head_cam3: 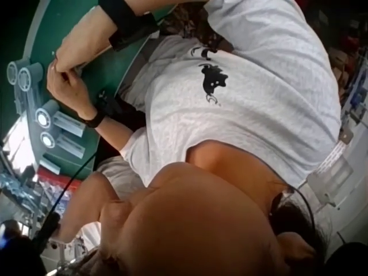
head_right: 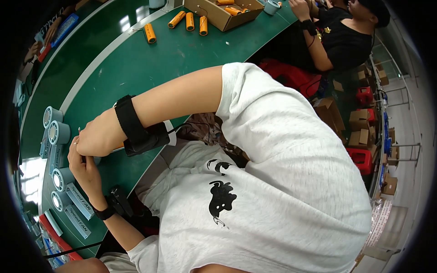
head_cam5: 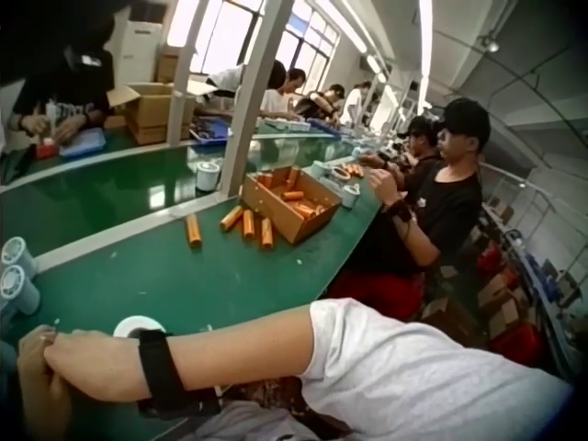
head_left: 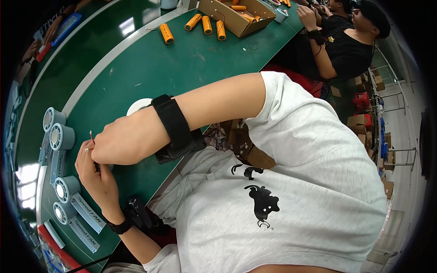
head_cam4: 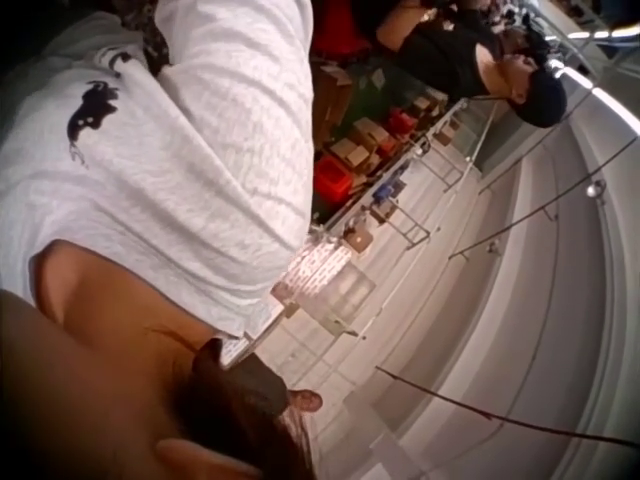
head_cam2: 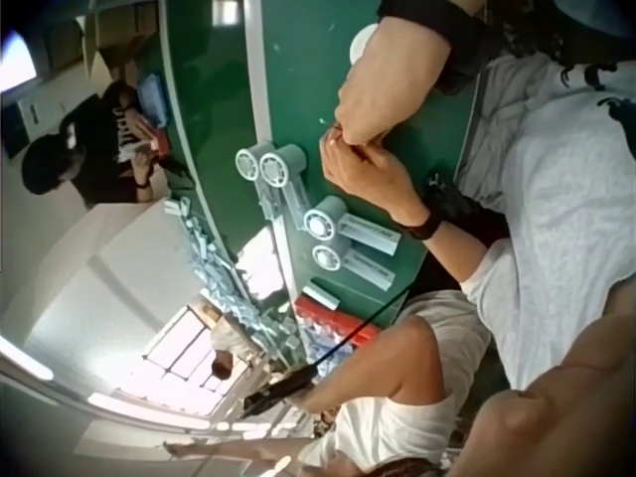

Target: The person applies tape to batteries and then inserts the taped batteries one at a time into the plastic housings of handheld fans.

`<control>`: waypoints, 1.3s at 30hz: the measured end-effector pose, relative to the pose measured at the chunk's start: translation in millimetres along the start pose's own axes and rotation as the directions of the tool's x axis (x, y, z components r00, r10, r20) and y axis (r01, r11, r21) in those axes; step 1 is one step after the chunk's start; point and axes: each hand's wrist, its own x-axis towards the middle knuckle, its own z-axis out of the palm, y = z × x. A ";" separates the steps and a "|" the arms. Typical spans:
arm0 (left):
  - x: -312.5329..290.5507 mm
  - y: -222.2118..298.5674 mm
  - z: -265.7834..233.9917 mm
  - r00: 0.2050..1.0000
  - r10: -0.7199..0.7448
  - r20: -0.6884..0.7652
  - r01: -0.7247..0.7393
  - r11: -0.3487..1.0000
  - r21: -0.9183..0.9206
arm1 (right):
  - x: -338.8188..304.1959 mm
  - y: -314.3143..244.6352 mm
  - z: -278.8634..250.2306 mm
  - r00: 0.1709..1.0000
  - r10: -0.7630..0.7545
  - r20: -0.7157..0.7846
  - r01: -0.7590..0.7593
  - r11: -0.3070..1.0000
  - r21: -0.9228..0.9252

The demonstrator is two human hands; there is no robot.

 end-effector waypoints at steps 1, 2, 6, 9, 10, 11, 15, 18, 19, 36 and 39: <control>-0.1 -0.2 -0.3 1.000 -0.013 -0.009 0.013 1.000 -0.018 | 1.8 1.7 1.4 1.000 -0.001 -0.004 0.001 1.000 -0.002; -0.4 -0.4 -1.0 1.000 -0.026 -0.018 0.025 0.999 -0.036 | 2.0 1.7 2.5 1.000 -0.001 -0.009 0.001 1.000 -0.005; 5.9 -11.8 -11.2 0.958 -0.155 0.240 0.256 0.840 -0.479 | -7.4 1.7 7.0 0.931 0.277 0.237 -0.277 0.960 -0.035; 3.8 -0.1 -17.7 0.957 -0.147 0.252 0.236 0.896 -0.376 | -13.6 15.1 22.3 0.953 0.292 0.083 -0.304 0.920 0.249; 3.6 3.0 -20.8 0.956 -0.146 0.256 0.226 0.920 -0.321 | -14.5 19.9 28.2 0.951 0.309 0.008 -0.288 0.876 0.387; 5.4 6.1 -22.0 0.955 -0.136 0.262 0.219 0.921 -0.322 | -17.1 22.1 31.5 0.949 0.316 0.000 -0.292 0.875 0.386; 11.0 13.3 -21.3 0.901 -0.147 0.408 0.133 0.989 0.063 | -26.4 25.7 46.4 0.868 0.456 -0.194 -0.291 0.786 0.546; 10.2 3.8 -19.1 0.940 -0.101 0.327 0.117 0.993 -0.028 | -20.0 32.7 49.1 0.895 0.395 -0.207 -0.260 0.839 0.478; 12.3 6.9 -21.8 0.936 -0.070 0.344 0.087 0.996 -0.032 | -18.9 33.5 54.1 0.880 0.414 -0.233 -0.268 0.837 0.477; 260.1 -168.3 65.4 0.979 -0.146 0.140 0.028 0.785 0.619 | -83.0 211.1 -49.1 0.547 0.746 -0.381 -0.726 0.649 0.228; 222.5 -106.5 48.3 0.985 0.033 0.170 -0.132 0.775 0.618 | -126.1 153.7 -49.7 0.661 0.749 -0.046 -0.207 0.241 0.948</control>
